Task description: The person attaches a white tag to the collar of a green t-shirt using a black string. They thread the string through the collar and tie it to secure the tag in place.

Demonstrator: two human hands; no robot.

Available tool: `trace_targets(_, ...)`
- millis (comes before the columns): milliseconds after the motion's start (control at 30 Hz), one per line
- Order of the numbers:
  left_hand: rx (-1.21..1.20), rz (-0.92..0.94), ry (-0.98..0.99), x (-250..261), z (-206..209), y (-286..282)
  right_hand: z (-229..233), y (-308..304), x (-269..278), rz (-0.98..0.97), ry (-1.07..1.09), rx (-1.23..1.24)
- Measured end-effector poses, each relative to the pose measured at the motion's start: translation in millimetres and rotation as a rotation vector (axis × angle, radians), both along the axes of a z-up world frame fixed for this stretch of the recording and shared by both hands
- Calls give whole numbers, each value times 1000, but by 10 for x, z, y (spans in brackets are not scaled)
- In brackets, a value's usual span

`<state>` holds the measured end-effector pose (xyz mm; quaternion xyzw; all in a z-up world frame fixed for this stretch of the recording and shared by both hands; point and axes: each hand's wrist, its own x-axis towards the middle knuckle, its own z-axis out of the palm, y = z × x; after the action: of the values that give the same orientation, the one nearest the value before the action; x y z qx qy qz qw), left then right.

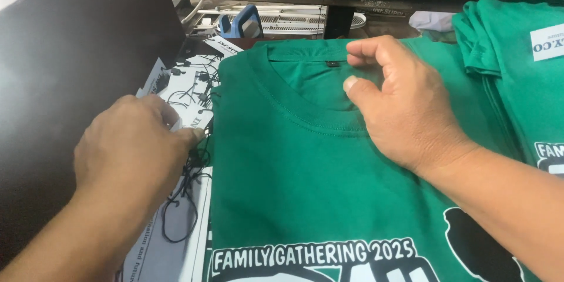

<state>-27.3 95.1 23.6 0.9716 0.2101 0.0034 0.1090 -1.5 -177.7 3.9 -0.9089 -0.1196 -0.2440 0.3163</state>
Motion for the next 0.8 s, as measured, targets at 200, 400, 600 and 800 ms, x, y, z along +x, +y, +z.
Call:
trace_targets(200,-55,57,-67,25,111,32,-1,6,0,8,-2,2)
trace_targets(400,-569,219,-372,-156,401,-132,2,15,-4,5,8,-6)
trace_targets(600,-901,303,-491,-177,365,-70,-2,14,-4,1,3,-19)
trace_targets(800,-942,406,-406,-223,407,-81,-11,2,0,18,-24,-35)
